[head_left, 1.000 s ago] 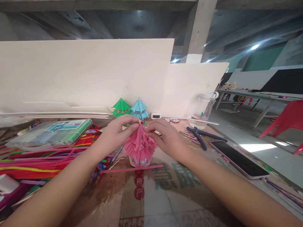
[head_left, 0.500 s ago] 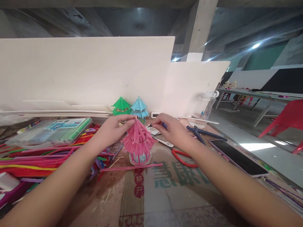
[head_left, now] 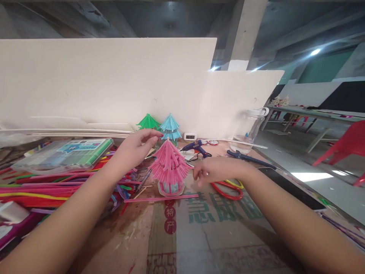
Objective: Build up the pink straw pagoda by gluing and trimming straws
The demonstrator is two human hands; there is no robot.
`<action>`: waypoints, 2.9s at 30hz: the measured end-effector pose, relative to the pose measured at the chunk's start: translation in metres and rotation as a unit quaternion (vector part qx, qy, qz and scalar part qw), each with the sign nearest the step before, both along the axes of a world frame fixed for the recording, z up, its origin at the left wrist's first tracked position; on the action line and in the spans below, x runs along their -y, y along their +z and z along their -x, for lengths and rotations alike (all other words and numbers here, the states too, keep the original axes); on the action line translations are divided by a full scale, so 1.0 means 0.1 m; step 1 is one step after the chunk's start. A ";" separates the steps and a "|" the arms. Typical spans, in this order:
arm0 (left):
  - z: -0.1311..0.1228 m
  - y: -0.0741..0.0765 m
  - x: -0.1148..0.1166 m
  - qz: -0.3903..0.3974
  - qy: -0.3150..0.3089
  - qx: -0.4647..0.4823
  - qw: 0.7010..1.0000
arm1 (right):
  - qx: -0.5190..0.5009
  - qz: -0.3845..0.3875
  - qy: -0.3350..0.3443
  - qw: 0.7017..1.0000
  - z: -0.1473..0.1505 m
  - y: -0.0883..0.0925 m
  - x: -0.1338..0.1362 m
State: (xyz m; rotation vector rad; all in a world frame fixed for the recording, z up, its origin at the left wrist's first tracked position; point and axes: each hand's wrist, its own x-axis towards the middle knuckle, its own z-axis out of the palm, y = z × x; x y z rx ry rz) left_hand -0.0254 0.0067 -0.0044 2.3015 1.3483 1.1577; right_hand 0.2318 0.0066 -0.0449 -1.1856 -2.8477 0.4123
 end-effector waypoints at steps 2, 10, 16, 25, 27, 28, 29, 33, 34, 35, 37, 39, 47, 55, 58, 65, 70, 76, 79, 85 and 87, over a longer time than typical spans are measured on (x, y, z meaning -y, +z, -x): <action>0.00 0.01 0.02 0.006 -0.002 0.003 1.000 | 0.039 0.027 0.036 0.998 0.05 -0.05 0.09; 0.00 0.06 0.10 -0.042 0.010 0.021 0.999 | 0.026 0.032 0.044 0.998 0.19 -0.22 0.24; -0.09 0.18 0.31 -0.083 0.011 -0.027 0.996 | -0.019 0.005 0.048 0.999 0.07 0.02 0.31; -0.01 -0.18 0.61 -0.108 0.062 -0.014 0.992 | -0.199 0.062 -0.014 0.978 -0.03 0.00 0.48; -0.02 -0.35 0.70 -0.143 0.020 -0.086 0.986 | -0.263 0.108 -0.040 0.958 -0.07 -0.07 0.55; -0.03 -0.43 0.73 -0.175 -0.015 -0.136 0.975 | -0.292 0.133 -0.050 0.946 -0.09 -0.11 0.59; -0.05 -0.49 0.75 -0.208 -0.048 -0.174 0.961 | -0.317 0.154 -0.057 0.934 -0.11 -0.14 0.64; -0.08 -0.63 0.74 -0.252 -0.085 -0.243 0.933 | -0.411 0.174 -0.104 0.889 -0.19 -0.24 0.78; -0.07 -0.63 0.72 -0.252 -0.086 -0.252 0.930 | -0.439 0.168 -0.125 0.874 -0.21 -0.26 0.81; -0.06 -0.63 0.70 -0.249 -0.085 -0.260 0.929 | -0.464 0.163 -0.143 0.859 -0.22 -0.29 0.82; -0.03 -0.61 0.67 -0.241 -0.079 -0.267 0.930 | -0.501 0.173 -0.164 0.832 -0.25 -0.35 0.84; 0.00 -0.60 0.65 -0.227 -0.063 -0.257 0.937 | -0.518 0.200 -0.163 0.816 -0.26 -0.42 0.84; 0.01 -0.58 0.66 -0.252 -0.021 -0.236 0.938 | -0.543 0.237 -0.123 0.796 -0.25 -0.50 0.85; 0.00 -0.59 0.65 -0.329 -0.061 -0.218 0.917 | -0.553 0.235 -0.143 0.786 -0.23 -0.46 0.90; 0.00 -0.59 0.66 -0.324 -0.073 -0.209 0.920 | -0.583 0.222 -0.161 0.765 -0.25 -0.46 0.89; -0.02 -0.61 0.67 -0.309 -0.081 -0.209 0.924 | -0.631 0.229 -0.125 0.731 -0.21 -0.45 0.94; -0.05 -0.64 0.69 -0.304 -0.097 -0.214 0.923 | -0.672 0.266 -0.125 0.680 -0.09 -0.50 1.00; -0.11 -0.70 0.71 -0.288 -0.116 -0.218 0.925 | -0.664 0.274 -0.133 0.682 0.00 -0.55 1.01; -0.09 -0.69 0.71 -0.284 -0.108 -0.221 0.927 | -0.673 0.221 -0.171 0.685 0.00 -0.54 1.00; -0.02 -0.62 0.68 -0.300 -0.093 -0.220 0.924 | -0.741 0.165 -0.242 0.604 -0.13 -0.40 0.98; 0.00 -0.60 0.66 -0.303 -0.083 -0.214 0.925 | -0.751 0.124 -0.257 0.595 -0.20 -0.35 0.98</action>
